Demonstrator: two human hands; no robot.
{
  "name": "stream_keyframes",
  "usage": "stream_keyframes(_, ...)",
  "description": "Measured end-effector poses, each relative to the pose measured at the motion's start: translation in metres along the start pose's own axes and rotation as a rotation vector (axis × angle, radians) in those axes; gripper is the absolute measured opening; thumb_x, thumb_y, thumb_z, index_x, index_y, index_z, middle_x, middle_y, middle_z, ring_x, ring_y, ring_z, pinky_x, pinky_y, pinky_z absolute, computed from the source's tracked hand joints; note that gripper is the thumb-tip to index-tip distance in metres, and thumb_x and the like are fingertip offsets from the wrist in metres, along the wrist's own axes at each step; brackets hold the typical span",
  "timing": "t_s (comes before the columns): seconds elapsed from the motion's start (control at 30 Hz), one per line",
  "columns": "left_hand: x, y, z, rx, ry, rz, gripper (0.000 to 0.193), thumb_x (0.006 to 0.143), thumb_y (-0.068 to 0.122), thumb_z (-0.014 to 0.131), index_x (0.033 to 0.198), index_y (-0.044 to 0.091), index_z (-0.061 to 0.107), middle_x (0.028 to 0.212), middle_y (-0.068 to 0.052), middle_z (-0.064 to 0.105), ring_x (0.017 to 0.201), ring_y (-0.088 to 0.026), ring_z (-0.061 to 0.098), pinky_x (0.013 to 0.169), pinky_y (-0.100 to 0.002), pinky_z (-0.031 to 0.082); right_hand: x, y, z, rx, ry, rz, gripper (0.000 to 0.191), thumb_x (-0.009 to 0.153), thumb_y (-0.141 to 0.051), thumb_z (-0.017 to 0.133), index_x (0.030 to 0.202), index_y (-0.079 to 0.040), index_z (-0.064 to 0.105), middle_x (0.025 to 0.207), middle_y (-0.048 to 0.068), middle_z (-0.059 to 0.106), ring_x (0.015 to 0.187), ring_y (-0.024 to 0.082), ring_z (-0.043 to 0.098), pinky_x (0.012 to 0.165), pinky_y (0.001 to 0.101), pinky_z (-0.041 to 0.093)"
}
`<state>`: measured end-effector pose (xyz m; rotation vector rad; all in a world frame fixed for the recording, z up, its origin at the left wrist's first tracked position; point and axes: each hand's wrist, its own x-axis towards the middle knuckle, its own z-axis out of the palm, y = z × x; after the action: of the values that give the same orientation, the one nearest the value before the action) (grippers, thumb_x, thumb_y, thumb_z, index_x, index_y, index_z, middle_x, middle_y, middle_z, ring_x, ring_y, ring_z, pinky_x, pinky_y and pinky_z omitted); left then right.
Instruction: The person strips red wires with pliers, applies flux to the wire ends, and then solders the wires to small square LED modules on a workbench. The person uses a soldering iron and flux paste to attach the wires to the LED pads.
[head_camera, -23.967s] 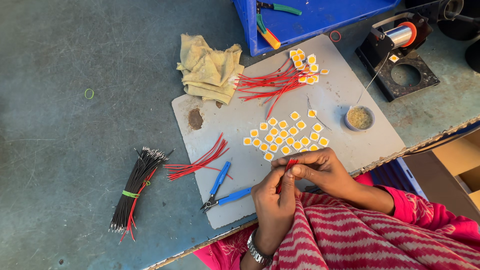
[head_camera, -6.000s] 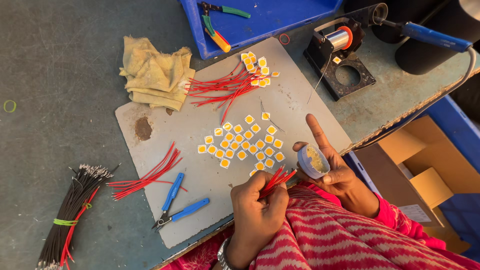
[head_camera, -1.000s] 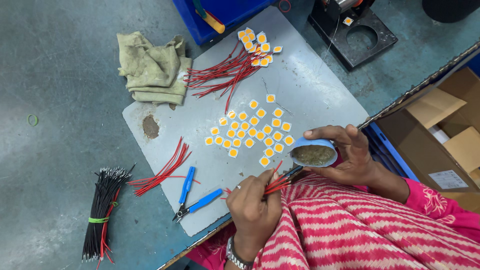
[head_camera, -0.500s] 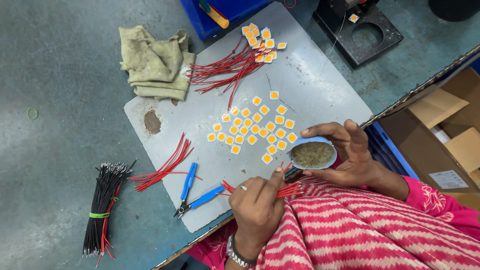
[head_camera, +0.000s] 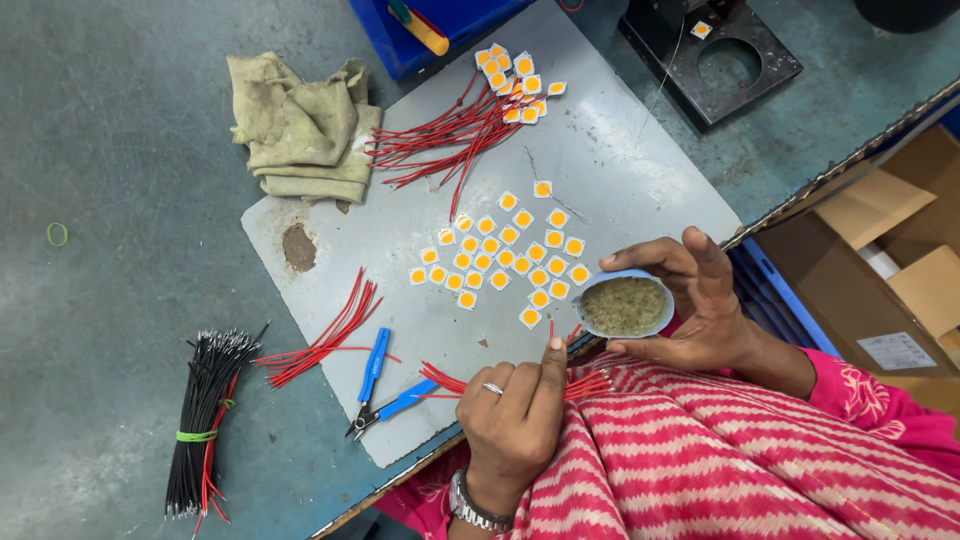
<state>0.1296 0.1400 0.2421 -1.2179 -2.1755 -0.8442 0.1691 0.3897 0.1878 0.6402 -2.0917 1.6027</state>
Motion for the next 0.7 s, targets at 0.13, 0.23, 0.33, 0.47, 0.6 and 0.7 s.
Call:
stream_keyframes(0.13, 0.001, 0.001, 0.004, -0.003, -0.003, 0.003, 0.026, 0.085, 0.001, 0.072, 0.11, -0.004, 0.075, 0.068, -0.004, 0.049, 0.059, -0.017, 0.051, 0.051, -0.034, 0.038, 0.0, 0.002, -0.004, 0.034, 0.026, 0.02, 0.131, 0.074, 0.004, 0.086, 0.165, -0.036, 0.001, 0.134, 0.023, 0.053, 0.129, 0.028, 0.06, 0.102, 0.0423, 0.061)
stream_keyframes(0.23, 0.001, 0.002, 0.009, -0.06, 0.024, -0.042, 0.022, 0.085, 0.0, 0.075, 0.107, -0.003, 0.074, 0.068, -0.005, 0.051, 0.059, -0.018, 0.052, 0.052, -0.035, 0.039, -0.002, 0.002, -0.008, 0.048, 0.053, 0.046, 0.132, 0.074, 0.005, 0.087, 0.165, -0.036, 0.001, 0.135, 0.024, 0.054, 0.128, 0.027, 0.06, 0.102, 0.0421, 0.061)
stream_keyframes(0.33, 0.0, 0.002, 0.014, -0.166, 0.095, -0.15, 0.016, 0.086, 0.0, 0.08, 0.101, -0.002, 0.073, 0.068, -0.006, 0.055, 0.057, -0.021, 0.054, 0.052, -0.037, 0.04, -0.003, 0.002, -0.011, 0.036, 0.074, 0.067, 0.132, 0.073, 0.006, 0.086, 0.165, -0.035, 0.001, 0.136, 0.024, 0.054, 0.127, 0.027, 0.062, 0.101, 0.0422, 0.061)
stream_keyframes(0.47, -0.005, 0.002, 0.016, -0.326, 0.17, -0.364, 0.017, 0.085, 0.002, 0.081, 0.1, -0.001, 0.074, 0.067, -0.009, 0.06, 0.056, -0.022, 0.059, 0.052, -0.034, 0.043, -0.002, 0.004, -0.012, -0.038, 0.092, 0.085, 0.133, 0.071, 0.005, 0.086, 0.165, -0.035, 0.0, 0.135, 0.022, 0.054, 0.129, 0.029, 0.06, 0.102, 0.0426, 0.06)
stream_keyframes(0.6, -0.011, 0.002, 0.014, -0.525, 0.237, -0.538, 0.015, 0.089, 0.003, 0.078, 0.103, -0.001, 0.073, 0.08, -0.012, 0.071, 0.066, -0.018, 0.071, 0.063, -0.027, 0.054, -0.001, 0.004, -0.014, -0.061, 0.104, 0.093, 0.134, 0.069, 0.004, 0.087, 0.165, -0.035, 0.001, 0.135, 0.022, 0.054, 0.131, 0.029, 0.059, 0.102, 0.0427, 0.06)
stream_keyframes(0.7, -0.015, 0.0, 0.015, -0.614, 0.248, -0.664, 0.013, 0.09, 0.005, 0.078, 0.099, -0.003, 0.074, 0.077, -0.009, 0.073, 0.064, -0.01, 0.066, 0.06, -0.022, 0.051, 0.0, 0.006, -0.015, -0.076, 0.121, 0.094, 0.133, 0.069, 0.003, 0.086, 0.165, -0.034, 0.002, 0.135, 0.022, 0.055, 0.131, 0.028, 0.059, 0.103, 0.0425, 0.059)
